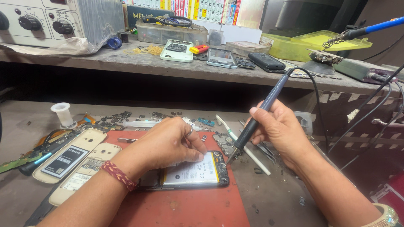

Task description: The person cleans a small circuit board with a toothbrush and a liquid from a syringe, then uses a soldering iron to work on the board's contacts. The person also uses tweezers to handle small components on the board.

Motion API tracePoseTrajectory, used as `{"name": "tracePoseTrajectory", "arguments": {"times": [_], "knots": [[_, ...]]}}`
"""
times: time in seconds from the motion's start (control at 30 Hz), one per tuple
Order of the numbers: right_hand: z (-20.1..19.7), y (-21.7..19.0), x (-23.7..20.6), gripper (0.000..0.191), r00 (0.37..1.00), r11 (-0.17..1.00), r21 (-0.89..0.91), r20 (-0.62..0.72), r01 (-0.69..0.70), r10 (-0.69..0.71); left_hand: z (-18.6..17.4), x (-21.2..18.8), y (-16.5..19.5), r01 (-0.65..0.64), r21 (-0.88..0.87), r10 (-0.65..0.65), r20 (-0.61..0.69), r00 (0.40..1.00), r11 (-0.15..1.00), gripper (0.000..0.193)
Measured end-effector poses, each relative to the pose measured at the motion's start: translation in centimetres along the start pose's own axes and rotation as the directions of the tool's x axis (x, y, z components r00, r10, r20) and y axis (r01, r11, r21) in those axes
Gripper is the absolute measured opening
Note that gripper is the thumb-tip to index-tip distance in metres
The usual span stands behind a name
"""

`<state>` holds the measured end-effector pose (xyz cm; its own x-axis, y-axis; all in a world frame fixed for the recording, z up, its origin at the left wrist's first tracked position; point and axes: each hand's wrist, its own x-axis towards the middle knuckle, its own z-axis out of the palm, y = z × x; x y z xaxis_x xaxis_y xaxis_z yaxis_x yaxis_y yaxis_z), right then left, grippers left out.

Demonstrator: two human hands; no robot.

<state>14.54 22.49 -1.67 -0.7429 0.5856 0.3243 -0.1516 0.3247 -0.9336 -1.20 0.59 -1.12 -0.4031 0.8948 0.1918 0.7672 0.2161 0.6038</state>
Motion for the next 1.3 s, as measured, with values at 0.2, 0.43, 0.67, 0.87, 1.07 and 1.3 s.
{"name": "tracePoseTrajectory", "arguments": {"times": [0.2,0.43,0.67,0.87,1.07,1.3], "knots": [[0.1,-0.1,0.0,0.016,1.0,1.0,-0.002,-0.008,-0.005,0.005,0.0,0.0,0.1,0.002,0.002,-0.002,0.001,1.0,1.0,0.018],[0.1,-0.1,0.1,0.018,0.999,0.999,0.02,-0.026,-0.039,0.039,0.0,-0.1,0.1,0.012,-0.008,-0.012,0.012,1.0,1.0,0.018],[0.3,-0.1,0.0,0.018,0.998,0.999,-0.004,0.017,-0.053,0.053,-0.1,-0.1,0.1,0.017,0.0,-0.017,0.005,1.0,1.0,0.017],[0.3,-0.1,0.1,0.019,0.999,0.999,-0.003,0.028,-0.042,0.042,-0.1,0.0,0.2,0.007,-0.001,-0.007,0.005,1.0,1.0,0.018],[0.2,-0.3,0.1,0.02,0.995,0.994,0.052,-0.001,-0.096,0.096,0.1,0.1,-0.2,0.006,-0.011,-0.006,0.008,1.0,1.0,0.016],[-0.2,-0.9,0.3,0.025,0.991,0.972,0.205,-0.048,-0.111,0.124,-0.5,1.0,-0.7,-0.103,-0.233,0.022,-0.328,0.945,0.967,0.017]]}}
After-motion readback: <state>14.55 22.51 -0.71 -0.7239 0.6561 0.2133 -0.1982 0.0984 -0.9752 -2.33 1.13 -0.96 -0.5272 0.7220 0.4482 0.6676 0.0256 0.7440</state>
